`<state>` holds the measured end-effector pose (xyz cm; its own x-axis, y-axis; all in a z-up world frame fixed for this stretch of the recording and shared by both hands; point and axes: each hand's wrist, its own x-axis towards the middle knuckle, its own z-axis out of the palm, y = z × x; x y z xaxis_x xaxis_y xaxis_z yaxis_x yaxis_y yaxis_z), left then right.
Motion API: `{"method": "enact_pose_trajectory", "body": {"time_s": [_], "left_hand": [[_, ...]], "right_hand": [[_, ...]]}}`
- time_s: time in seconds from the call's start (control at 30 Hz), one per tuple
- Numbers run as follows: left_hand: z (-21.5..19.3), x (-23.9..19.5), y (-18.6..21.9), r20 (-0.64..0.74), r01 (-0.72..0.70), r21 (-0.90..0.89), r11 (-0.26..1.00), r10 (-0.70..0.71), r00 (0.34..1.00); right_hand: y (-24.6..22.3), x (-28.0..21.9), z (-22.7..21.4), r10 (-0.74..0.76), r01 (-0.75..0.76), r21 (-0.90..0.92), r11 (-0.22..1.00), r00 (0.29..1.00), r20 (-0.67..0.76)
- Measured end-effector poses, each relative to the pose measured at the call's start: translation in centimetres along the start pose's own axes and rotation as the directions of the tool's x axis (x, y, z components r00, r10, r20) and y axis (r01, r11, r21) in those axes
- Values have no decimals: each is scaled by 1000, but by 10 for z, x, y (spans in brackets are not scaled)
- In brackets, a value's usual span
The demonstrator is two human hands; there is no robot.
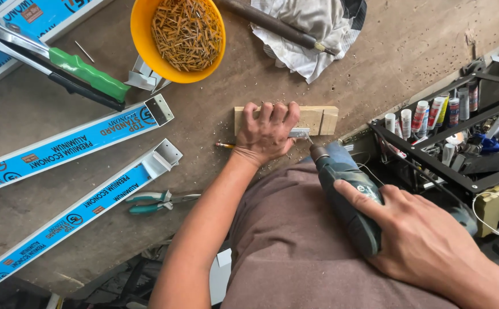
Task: Assembling aluminum frames by aligning profiles, marking them, and drilling holes.
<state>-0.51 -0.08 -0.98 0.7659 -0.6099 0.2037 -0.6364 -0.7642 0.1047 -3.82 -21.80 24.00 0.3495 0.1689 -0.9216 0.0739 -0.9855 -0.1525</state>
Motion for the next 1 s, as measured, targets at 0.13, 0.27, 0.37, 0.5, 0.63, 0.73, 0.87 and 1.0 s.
{"method": "enact_pose_trajectory", "body": {"time_s": [0.13, 0.27, 0.37, 0.5, 0.63, 0.73, 0.87, 1.0], "left_hand": [[2, 0, 1, 16, 11, 26, 1000, -12, 1000], [2, -2, 2, 24, 23, 3, 1000, -23, 999], [4, -5, 5, 10, 18, -13, 1000, -18, 1000], [5, -2, 4, 49, 23, 4, 1000, -23, 999], [-7, 8, 7, 104, 81, -22, 996, -78, 991], [-46, 35, 4, 386, 209, -160, 965, -134, 913], [-83, 72, -11, 792, 434, -255, 864, -72, 607], [-74, 68, -9, 753, 282, -131, 950, -90, 652]], "right_hand": [[1, 0, -21, 165, -188, 209, 960, 979, 123], [31, -24, -9, 156, -147, 548, 824, 987, 30], [37, -44, -1, 272, -159, 714, 682, 961, -46], [33, -43, 6, 462, -246, 835, 493, 887, -11], [19, -40, 5, 522, -274, 871, 407, 853, 24], [22, -48, 13, 549, -266, 917, 297, 833, 64], [44, -60, 22, 558, -301, 915, 269, 823, 107], [39, -61, 18, 582, -307, 933, 188, 800, 146]]}}
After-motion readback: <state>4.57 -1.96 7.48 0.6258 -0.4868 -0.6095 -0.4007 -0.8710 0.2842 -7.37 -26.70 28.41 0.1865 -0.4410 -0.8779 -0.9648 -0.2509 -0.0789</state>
